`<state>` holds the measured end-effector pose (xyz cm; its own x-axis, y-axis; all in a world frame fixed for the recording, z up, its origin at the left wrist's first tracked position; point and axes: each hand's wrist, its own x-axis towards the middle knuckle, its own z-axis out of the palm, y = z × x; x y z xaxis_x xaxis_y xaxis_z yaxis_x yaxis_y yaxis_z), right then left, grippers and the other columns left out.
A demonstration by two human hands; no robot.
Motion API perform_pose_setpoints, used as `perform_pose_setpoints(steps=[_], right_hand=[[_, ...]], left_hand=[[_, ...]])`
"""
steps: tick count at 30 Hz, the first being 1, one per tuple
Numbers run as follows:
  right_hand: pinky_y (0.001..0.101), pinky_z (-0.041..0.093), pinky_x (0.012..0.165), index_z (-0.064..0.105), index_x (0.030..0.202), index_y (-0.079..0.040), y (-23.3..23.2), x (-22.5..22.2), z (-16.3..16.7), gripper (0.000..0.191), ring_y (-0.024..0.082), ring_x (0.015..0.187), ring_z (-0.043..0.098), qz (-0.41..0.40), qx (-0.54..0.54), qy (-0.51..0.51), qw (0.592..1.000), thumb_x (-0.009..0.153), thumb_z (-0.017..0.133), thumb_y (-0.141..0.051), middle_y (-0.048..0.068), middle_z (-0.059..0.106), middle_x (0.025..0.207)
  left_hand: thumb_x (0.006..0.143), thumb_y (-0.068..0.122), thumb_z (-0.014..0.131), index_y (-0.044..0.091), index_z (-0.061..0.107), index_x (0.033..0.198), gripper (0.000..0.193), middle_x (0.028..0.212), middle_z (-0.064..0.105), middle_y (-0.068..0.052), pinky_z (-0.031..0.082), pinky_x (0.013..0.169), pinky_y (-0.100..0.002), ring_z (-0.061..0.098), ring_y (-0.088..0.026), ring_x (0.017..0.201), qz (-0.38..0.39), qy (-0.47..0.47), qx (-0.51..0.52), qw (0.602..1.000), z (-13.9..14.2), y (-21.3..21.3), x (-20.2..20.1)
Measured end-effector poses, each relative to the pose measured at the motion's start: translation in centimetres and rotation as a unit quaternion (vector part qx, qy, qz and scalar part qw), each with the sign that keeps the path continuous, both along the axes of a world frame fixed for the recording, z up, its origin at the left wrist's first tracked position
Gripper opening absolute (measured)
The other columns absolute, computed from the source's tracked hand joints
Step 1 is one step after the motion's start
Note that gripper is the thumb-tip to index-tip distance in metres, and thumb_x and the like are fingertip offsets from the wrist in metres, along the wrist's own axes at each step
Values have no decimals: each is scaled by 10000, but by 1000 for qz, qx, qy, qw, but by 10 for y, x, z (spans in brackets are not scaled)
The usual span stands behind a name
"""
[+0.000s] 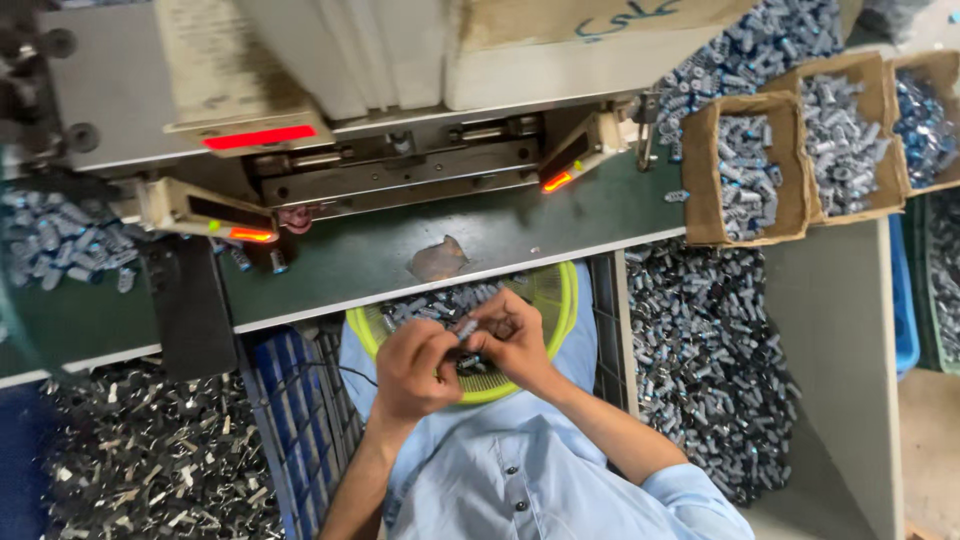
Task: The person repeatedly picks small cylindrical components from a green basket, joins them with metal clips, and places the assembled units into a machine hopper. The process continues with consistent hand movements and no visible change in the surrounding environment.
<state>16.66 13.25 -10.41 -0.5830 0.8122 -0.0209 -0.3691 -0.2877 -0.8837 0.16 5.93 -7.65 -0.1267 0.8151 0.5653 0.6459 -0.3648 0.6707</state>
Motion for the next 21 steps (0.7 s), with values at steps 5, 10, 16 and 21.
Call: perform_pose_setpoints(steps=[5,10,16,21], right_hand=[[349,601,700,547,1018,15,2,-11,-14,269,234,815,707,-56,-70,-47,995,845,704,148,213,727,992],[335,609,773,470,980,-56,20,-19,5,316,223,895,706,-108,-8,-18,994,876,668,167,174,723,999],[351,565,663,586,1115,-45,118,-81,70,310,217,802,730,-203,615,-161,744,919,789,83,123,760,977],[373,581,763,639,1014,-32,158,-124,74,255,298,860,730,-221,634,-255,695,857,691,161,47,757,930]], left_hand=[[738,-26,571,53,658,962,253,914,680,-102,572,665,-400,692,-297,761,-11,36,-27,999,-31,-41,-15],[998,120,635,45,687,848,176,799,655,-64,490,559,-313,589,-183,643,-169,-626,-48,759,-43,-103,-42],[941,330,679,5,712,1081,355,999,718,-95,496,763,-296,643,-165,861,-164,-460,-210,847,-28,-58,-35],[927,214,672,33,726,1005,204,902,734,-28,493,731,-263,642,-115,798,-49,-389,-297,871,-13,-53,-24]])
